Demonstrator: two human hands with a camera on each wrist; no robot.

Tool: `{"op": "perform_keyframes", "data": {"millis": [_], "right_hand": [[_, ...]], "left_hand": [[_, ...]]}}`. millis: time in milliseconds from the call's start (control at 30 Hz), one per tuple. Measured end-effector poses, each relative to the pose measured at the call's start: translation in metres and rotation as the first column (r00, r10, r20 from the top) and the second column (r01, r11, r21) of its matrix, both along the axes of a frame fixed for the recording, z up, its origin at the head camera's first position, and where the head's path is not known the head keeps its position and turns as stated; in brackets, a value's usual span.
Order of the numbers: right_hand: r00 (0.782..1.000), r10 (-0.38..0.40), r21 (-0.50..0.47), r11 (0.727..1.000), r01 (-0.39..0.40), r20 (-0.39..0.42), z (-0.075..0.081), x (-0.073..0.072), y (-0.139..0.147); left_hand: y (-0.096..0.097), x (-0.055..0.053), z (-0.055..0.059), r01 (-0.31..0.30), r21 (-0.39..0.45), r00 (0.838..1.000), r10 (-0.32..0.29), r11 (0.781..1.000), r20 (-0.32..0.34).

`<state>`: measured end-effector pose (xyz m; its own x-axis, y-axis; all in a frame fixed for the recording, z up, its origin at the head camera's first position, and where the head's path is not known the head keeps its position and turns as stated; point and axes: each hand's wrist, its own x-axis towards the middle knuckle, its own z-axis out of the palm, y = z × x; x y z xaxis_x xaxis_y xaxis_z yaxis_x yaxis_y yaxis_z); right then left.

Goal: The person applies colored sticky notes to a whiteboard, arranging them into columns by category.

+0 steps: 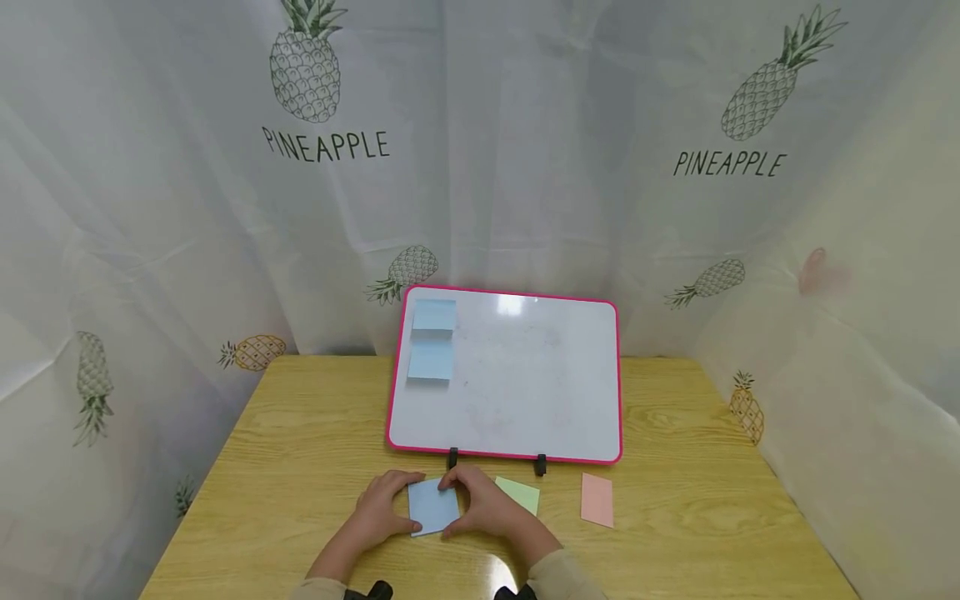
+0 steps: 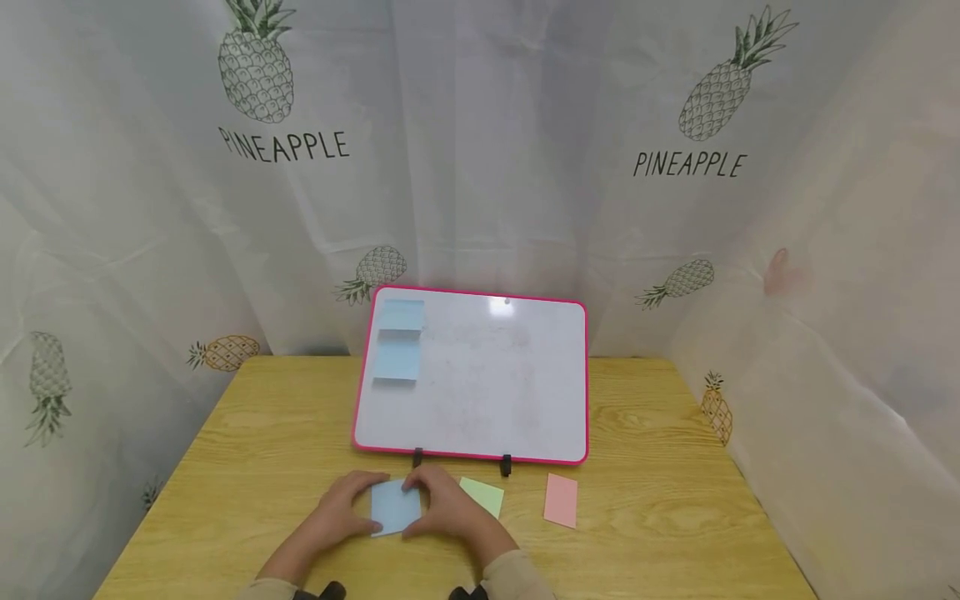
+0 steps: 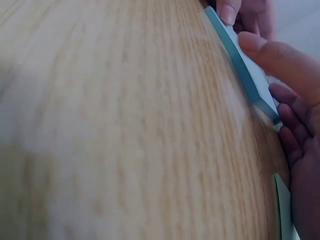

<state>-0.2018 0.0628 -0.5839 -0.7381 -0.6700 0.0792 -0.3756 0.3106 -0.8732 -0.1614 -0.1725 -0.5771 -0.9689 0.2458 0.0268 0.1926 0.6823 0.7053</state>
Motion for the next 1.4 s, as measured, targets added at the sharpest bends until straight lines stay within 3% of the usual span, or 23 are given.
{"op": "perform_keyframes", "data": {"millis": [200,467,633,1000,1400], "right_hand": [[0.997,0.019,0.054,0.998,-0.015,-0.081,0.0019,0.0011,-0.0011],[0.999,0.008,0.021,1.0,-0.008,-0.041,0.0026,0.0012,-0.0017],[0.999,-0.001,0.022,1.0,0.002,-0.044,0.0027,0.0022,0.0004],[0.999,0.002,-0.026,1.0,-0.002,0.032,-0.0012,-0.0009,0.0041],[0.996,0.036,-0.095,0.995,-0.028,0.08,-0.0014,-0.0024,0.0034]], "left_hand": [[-0.0021,0.0009,-0.004,0.008,-0.008,1.0,-0.008,1.0,-0.005],[-0.0023,0.0035,-0.001,0.012,-0.006,1.0,-0.012,1.0,-0.014],[-0.0028,0.004,-0.0002,0.018,0.019,1.0,-0.018,1.0,0.023],[-0.0046,0.0047,0.0019,0.05,0.063,0.996,-0.055,0.997,0.07],[-0.0041,0.0031,0.0011,0.039,0.073,0.997,-0.043,0.997,0.06]]}}
